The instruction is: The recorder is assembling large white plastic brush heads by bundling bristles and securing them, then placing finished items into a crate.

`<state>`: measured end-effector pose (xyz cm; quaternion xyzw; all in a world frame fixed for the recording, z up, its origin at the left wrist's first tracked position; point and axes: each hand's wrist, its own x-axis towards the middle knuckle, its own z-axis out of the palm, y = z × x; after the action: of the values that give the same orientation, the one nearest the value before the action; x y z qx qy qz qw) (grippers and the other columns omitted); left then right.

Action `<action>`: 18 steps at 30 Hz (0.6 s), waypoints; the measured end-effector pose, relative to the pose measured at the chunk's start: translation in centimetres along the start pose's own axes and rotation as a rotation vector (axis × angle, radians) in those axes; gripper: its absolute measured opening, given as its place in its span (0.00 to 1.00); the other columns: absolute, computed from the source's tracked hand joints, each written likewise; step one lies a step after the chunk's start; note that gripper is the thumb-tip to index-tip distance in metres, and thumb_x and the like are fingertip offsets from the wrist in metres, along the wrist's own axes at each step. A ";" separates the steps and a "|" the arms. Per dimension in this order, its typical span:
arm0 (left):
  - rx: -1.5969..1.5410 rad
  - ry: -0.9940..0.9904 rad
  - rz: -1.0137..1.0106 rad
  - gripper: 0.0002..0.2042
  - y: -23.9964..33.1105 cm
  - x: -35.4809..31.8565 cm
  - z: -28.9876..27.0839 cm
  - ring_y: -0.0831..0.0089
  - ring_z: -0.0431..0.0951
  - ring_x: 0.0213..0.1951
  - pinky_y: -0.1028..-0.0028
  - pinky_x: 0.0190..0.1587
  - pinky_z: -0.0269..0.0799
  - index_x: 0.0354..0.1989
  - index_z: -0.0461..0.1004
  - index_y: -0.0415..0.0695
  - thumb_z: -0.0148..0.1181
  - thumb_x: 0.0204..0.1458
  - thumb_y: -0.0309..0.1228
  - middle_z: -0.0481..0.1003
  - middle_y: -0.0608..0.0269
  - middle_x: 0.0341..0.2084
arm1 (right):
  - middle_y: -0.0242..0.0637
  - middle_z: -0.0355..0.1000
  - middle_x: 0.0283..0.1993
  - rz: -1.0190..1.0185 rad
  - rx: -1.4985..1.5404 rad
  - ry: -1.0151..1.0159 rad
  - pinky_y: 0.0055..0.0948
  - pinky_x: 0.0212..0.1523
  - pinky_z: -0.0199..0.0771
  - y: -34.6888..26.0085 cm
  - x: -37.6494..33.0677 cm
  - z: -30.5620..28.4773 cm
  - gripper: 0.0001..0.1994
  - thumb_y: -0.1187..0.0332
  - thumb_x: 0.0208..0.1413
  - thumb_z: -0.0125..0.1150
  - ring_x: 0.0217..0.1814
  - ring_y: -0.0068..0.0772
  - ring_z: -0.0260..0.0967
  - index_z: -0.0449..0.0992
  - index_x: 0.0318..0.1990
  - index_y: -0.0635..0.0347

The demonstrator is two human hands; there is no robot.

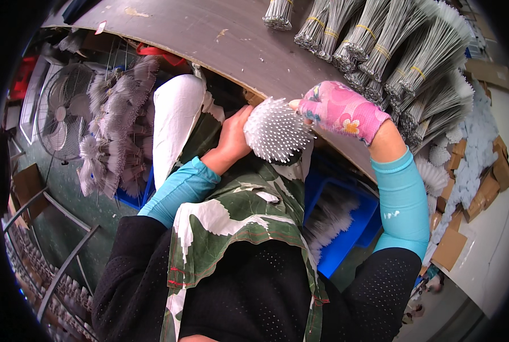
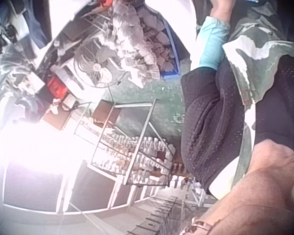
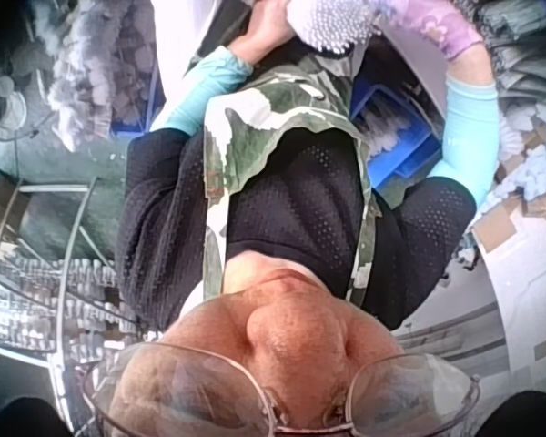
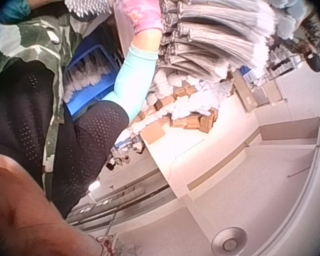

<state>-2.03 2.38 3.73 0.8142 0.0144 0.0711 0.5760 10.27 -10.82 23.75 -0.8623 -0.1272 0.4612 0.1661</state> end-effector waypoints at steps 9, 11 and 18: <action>-0.009 -0.003 0.001 0.15 0.3 0.2 0.1 0.49 0.73 0.36 0.61 0.36 0.70 0.36 0.67 0.41 0.62 0.39 0.28 0.72 0.50 0.32 | 0.36 0.64 0.16 -0.156 -0.322 0.077 0.29 0.24 0.60 0.1 0.9 0.2 0.21 0.54 0.53 0.57 0.19 0.24 0.55 0.73 0.20 0.65; -0.015 -0.003 0.000 0.15 0.3 0.2 0.1 0.49 0.73 0.36 0.61 0.36 0.70 0.36 0.67 0.41 0.62 0.39 0.28 0.72 0.50 0.32 | 0.38 0.63 0.16 -0.217 -0.363 0.115 0.31 0.25 0.60 0.3 1.0 0.3 0.21 0.55 0.53 0.57 0.19 0.25 0.54 0.73 0.20 0.66; -0.168 -0.055 -0.045 0.18 -1.4 0.4 1.1 0.49 0.73 0.40 0.62 0.41 0.69 0.42 0.68 0.42 0.62 0.41 0.30 0.72 0.49 0.37 | 0.26 0.65 0.17 -0.038 0.149 0.055 0.18 0.20 0.56 0.1 -0.5 0.1 0.21 0.51 0.55 0.53 0.19 0.14 0.57 0.75 0.24 0.61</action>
<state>-1.43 1.84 2.09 0.7641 0.0107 0.0366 0.6440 9.93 -11.12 24.02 -0.8573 -0.1040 0.4424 0.2420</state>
